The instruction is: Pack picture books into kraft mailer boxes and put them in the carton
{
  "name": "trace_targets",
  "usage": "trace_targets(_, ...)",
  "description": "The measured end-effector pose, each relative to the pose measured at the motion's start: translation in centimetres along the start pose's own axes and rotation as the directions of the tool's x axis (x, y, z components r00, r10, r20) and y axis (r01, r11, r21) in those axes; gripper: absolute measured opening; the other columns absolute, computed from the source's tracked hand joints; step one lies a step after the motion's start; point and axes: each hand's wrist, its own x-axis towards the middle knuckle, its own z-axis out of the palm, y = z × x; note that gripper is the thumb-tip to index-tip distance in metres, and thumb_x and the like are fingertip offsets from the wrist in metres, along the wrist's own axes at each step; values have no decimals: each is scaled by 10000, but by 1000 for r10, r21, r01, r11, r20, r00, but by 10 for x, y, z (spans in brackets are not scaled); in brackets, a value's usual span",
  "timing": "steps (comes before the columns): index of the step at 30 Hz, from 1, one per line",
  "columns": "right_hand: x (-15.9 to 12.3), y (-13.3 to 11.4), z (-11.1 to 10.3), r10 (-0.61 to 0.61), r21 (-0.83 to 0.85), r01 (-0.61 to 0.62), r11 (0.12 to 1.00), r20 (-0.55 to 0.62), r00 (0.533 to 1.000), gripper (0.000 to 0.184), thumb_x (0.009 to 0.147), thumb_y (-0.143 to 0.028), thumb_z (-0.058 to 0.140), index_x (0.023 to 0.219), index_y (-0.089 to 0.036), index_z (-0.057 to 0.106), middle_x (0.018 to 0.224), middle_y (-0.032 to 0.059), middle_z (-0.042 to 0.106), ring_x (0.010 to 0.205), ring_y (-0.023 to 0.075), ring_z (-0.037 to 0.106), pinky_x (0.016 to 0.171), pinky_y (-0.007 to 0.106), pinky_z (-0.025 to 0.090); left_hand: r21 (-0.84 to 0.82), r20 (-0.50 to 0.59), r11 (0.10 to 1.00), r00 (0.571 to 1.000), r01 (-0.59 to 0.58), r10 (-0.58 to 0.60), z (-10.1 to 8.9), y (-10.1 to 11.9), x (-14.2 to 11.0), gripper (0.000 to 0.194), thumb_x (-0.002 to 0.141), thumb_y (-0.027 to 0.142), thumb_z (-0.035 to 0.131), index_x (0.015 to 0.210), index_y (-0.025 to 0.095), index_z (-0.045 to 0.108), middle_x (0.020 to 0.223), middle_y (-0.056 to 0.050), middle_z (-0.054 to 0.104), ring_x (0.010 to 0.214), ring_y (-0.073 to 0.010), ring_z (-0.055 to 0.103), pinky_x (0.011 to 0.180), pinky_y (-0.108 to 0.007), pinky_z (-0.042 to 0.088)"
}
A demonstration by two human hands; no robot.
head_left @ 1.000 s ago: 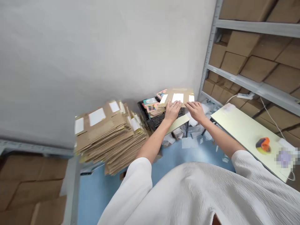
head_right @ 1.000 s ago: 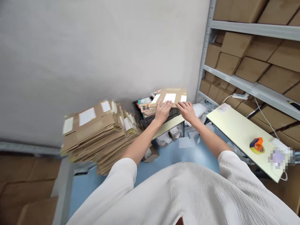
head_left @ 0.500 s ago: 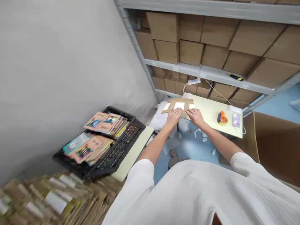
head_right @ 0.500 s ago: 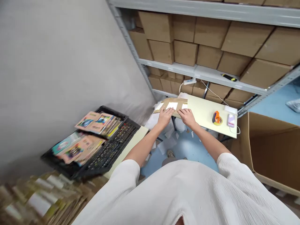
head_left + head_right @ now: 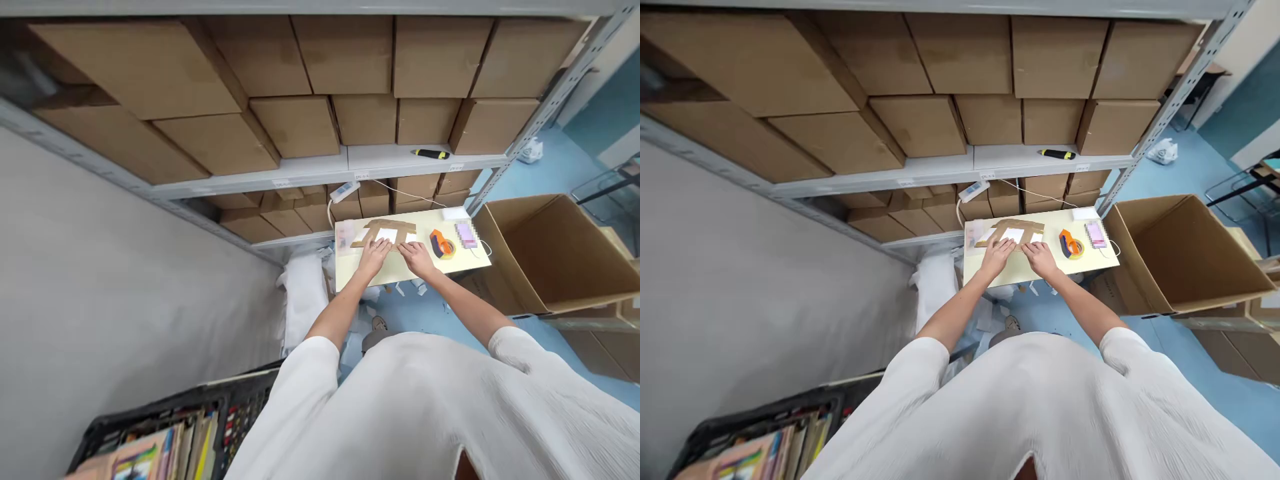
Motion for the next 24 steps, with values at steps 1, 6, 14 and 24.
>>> trace_targets(1,5,-1,3,27,-4,-27,1000,8,1000,565,1064,-132,458,1591,-168,657,1553,178,703,1297,350,579,1063,477,409,-13,15,1000,1000,-22,23,1,-9,7,618,994,22,466,1513,264,697,1623,-108,674,1550,-275,611,1377,-633,346)
trace_targets(6,25,-15,17,105,-8,-104,995,67,992,536,1090,-135,426,1570,-129,664,1476,202,739,1205,346,596,982,468,411,-52,67,994,993,-91,94,8,-47,28,564,1002,25,477,1442,269,731,1601,-104,695,1551,-278,593,1365,-612,344)
trace_targets(14,65,-51,42,46,34,-55,998,224,973,337,1105,-152,494,1291,-114,773,1205,196,796,1076,323,593,905,418,425,-22,115,995,989,94,-91,28,-93,19,373,1031,108,521,1266,247,774,1407,-152,745,1344,-313,640,1191,-517,474)
trace_targets(24,119,-92,72,-87,158,34,987,344,935,367,1155,-354,572,1296,-89,785,1282,204,782,1200,336,648,1003,400,450,-286,181,898,939,334,-292,57,-146,-2,536,988,85,474,1468,155,702,1672,-195,557,1501,-343,592,1284,-481,477)
